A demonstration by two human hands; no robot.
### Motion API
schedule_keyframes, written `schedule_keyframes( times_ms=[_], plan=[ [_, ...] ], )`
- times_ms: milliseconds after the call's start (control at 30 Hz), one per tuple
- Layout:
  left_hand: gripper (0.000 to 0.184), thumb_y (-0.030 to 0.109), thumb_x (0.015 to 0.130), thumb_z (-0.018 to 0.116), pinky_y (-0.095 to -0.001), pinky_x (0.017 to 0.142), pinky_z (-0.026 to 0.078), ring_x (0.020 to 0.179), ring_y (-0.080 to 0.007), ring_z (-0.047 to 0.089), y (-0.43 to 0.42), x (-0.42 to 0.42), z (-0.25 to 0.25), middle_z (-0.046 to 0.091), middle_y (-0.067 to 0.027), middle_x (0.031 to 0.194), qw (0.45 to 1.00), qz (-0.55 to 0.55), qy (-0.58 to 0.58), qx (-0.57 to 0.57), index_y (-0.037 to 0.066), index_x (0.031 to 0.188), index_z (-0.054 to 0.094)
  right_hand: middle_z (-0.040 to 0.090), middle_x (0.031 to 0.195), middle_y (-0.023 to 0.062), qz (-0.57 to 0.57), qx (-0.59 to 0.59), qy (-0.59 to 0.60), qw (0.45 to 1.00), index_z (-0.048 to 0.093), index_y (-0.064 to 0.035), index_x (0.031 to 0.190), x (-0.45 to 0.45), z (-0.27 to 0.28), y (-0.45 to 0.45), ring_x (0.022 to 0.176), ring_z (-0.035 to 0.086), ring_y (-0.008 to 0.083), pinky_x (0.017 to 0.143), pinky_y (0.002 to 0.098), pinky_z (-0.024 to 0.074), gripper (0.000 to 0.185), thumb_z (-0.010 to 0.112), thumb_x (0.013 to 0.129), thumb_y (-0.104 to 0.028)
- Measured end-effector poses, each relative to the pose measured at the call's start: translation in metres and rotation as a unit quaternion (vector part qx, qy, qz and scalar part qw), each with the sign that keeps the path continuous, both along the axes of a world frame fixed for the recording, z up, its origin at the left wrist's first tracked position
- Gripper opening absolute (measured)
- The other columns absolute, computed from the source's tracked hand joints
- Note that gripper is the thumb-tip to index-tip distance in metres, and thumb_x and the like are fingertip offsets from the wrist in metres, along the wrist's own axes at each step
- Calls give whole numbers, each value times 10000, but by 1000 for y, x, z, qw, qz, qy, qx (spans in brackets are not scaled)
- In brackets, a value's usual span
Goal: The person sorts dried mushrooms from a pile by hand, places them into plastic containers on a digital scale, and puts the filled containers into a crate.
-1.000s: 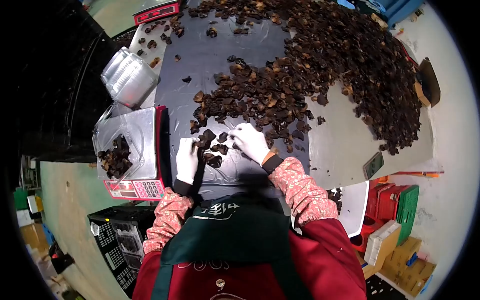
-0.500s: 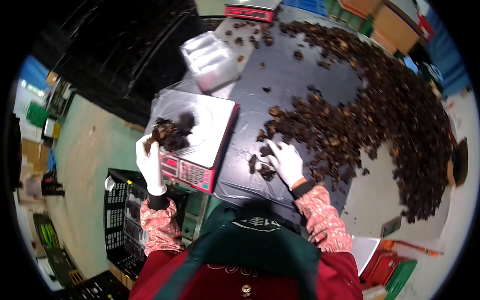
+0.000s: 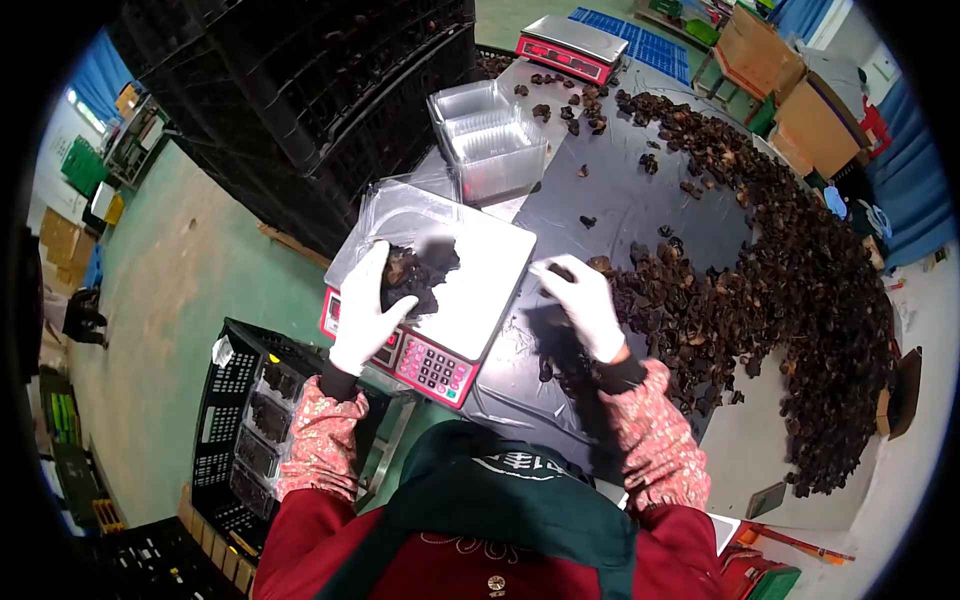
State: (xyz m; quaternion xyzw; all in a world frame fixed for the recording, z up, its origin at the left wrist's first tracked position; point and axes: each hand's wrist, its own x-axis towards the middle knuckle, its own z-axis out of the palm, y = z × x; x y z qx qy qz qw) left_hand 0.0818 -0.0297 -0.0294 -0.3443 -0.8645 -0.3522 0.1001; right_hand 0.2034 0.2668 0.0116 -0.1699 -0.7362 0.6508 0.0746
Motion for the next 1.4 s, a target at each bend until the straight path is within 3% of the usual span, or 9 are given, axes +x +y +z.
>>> schedule_keyframes(
  times_ms=[167,267,367,767,867,1033,1133,1200,1400],
  plan=[
    [1081,335,662,852,-500,1175,204,1398,-382,324,-12,-3,19,326,-218,1527,995,35,46,-78,23,1515,267,604,802,-22,67,-119,9,991,657,-30,1072,-69,35,-74,599,524,46,514,182,399,236,663,909,-200],
    [1087,368,665,844,-513,1185,178,1399,-378,319,-14,-11,9,336,-219,1509,995,-4,10,-96,3,1508,264,655,961,92,49,123,183,974,627,7,1193,-108,-30,-103,931,618,205,871,315,482,369,649,898,-213],
    [1054,350,685,827,-523,1189,166,1392,-381,321,-16,-13,10,358,-220,1479,995,-15,-10,-100,-8,1502,266,620,1110,192,130,365,154,909,591,-35,1277,-103,-34,-116,1085,554,377,984,430,424,480,670,863,-264],
    [1069,402,685,825,-489,1204,153,1442,-386,260,-6,-11,19,322,-221,1531,995,-40,-14,-90,-12,1505,280,597,1248,107,47,359,185,913,632,-55,1202,-88,-30,-86,1152,534,311,1011,428,394,368,675,860,-183],
    [1013,394,704,813,-492,1199,167,1440,-376,268,-2,-9,10,333,-211,1526,992,-16,28,-123,-6,1491,315,658,1141,71,117,544,210,804,687,-92,1078,-81,-44,-95,1092,581,236,991,400,390,232,655,876,-200],
    [967,349,723,801,-503,1200,143,1446,-366,254,-7,-12,18,329,-203,1529,992,-54,-17,-111,36,1500,319,663,1160,106,50,328,230,915,686,-57,1126,-75,-15,-83,1109,594,288,988,412,428,289,662,876,-199],
    [706,214,792,739,-431,1134,313,1335,-358,435,-8,-26,35,483,-199,1413,999,-14,-32,16,28,1415,463,692,1076,86,13,156,140,978,700,-32,1115,-43,-12,-55,975,645,172,876,280,491,229,650,907,-112],
    [322,116,909,615,-357,888,496,1012,-274,647,7,-46,48,659,-145,1097,993,22,-64,101,21,1217,633,701,998,60,-2,43,14,999,712,-9,1077,-24,-15,-33,932,641,126,847,256,491,205,612,945,-129],
    [332,377,930,580,-426,808,515,944,-357,659,88,-148,31,698,-159,980,991,67,-82,-81,85,1043,690,703,986,11,-58,35,-21,997,722,-23,1070,51,-36,-5,883,613,100,809,245,479,250,536,998,-175]
  ],
)
